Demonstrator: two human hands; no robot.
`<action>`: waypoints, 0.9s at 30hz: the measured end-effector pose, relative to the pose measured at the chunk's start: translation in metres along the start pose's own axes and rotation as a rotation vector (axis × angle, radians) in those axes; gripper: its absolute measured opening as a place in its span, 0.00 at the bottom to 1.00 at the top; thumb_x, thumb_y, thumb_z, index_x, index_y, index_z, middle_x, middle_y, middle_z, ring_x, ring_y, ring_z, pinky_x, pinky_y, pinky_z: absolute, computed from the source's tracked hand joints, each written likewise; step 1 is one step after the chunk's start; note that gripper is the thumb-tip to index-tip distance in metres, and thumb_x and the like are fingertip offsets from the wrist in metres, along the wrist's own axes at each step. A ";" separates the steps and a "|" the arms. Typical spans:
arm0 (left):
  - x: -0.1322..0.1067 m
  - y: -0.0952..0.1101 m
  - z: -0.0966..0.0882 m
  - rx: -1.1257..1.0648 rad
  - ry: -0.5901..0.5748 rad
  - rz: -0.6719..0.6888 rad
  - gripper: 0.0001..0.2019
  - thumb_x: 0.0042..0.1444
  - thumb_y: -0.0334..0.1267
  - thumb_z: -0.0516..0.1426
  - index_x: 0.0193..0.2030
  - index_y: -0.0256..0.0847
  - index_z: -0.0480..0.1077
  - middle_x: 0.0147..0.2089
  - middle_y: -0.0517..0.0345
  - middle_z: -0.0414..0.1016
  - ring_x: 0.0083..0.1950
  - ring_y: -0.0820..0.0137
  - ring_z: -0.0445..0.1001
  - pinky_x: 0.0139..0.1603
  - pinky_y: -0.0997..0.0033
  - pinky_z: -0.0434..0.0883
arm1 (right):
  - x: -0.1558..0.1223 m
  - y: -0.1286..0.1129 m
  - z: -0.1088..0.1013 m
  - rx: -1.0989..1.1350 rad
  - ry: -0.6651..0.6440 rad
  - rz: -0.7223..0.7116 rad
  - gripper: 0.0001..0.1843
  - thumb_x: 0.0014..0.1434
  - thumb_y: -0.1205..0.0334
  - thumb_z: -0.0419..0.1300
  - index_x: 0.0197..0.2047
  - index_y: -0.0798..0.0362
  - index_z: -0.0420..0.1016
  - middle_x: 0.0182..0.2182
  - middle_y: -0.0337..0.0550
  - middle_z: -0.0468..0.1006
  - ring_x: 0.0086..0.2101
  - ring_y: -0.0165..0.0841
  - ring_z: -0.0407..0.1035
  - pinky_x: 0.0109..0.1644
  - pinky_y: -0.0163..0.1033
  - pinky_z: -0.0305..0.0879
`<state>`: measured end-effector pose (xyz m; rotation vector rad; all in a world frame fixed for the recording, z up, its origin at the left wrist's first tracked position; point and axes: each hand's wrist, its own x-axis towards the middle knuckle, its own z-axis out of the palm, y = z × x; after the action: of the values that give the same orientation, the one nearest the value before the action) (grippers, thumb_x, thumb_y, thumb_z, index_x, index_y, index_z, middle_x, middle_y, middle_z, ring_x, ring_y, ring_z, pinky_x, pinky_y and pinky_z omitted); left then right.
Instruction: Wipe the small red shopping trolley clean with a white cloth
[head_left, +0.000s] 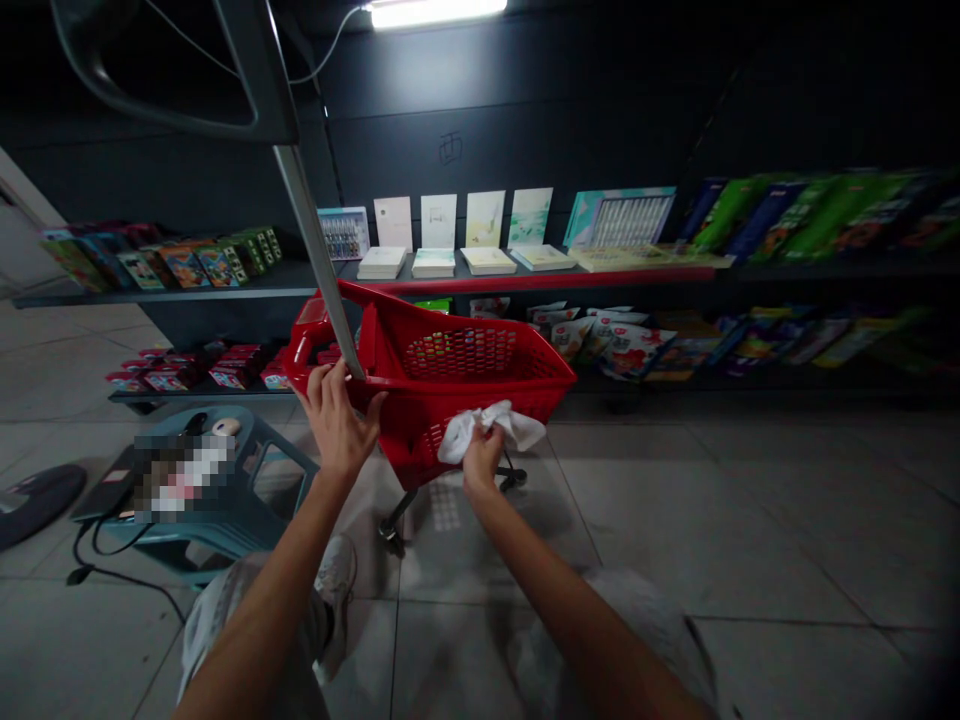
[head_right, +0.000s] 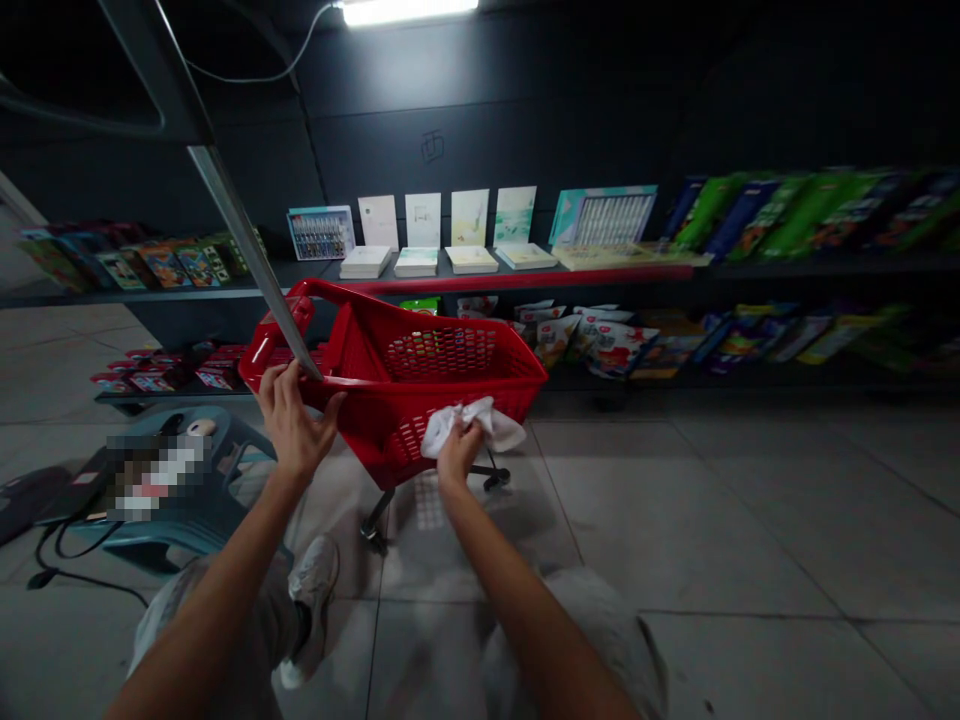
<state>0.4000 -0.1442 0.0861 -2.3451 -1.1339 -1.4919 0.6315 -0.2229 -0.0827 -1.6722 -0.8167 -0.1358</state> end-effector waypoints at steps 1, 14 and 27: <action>-0.001 0.002 0.001 0.000 -0.002 -0.005 0.36 0.62 0.55 0.60 0.70 0.37 0.60 0.64 0.38 0.70 0.72 0.51 0.60 0.77 0.45 0.47 | -0.013 -0.012 0.014 0.076 0.105 0.170 0.23 0.70 0.49 0.42 0.54 0.56 0.67 0.44 0.56 0.77 0.43 0.42 0.72 0.51 0.49 0.70; 0.000 0.010 0.004 -0.011 -0.005 -0.005 0.36 0.62 0.54 0.59 0.71 0.37 0.60 0.65 0.40 0.71 0.71 0.51 0.62 0.77 0.43 0.47 | -0.064 -0.121 0.035 0.193 -0.369 -0.365 0.20 0.65 0.67 0.58 0.59 0.49 0.76 0.57 0.51 0.73 0.59 0.43 0.68 0.67 0.48 0.64; 0.006 -0.008 0.006 -0.022 -0.013 0.035 0.38 0.61 0.57 0.60 0.72 0.37 0.60 0.63 0.39 0.72 0.71 0.49 0.62 0.76 0.45 0.51 | 0.008 0.001 -0.040 -0.361 -0.366 -0.385 0.12 0.65 0.73 0.56 0.42 0.53 0.82 0.49 0.52 0.77 0.52 0.42 0.70 0.60 0.45 0.69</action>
<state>0.4002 -0.1322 0.0859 -2.3792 -1.0796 -1.4874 0.6514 -0.2556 -0.0686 -1.8869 -1.4581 -0.2604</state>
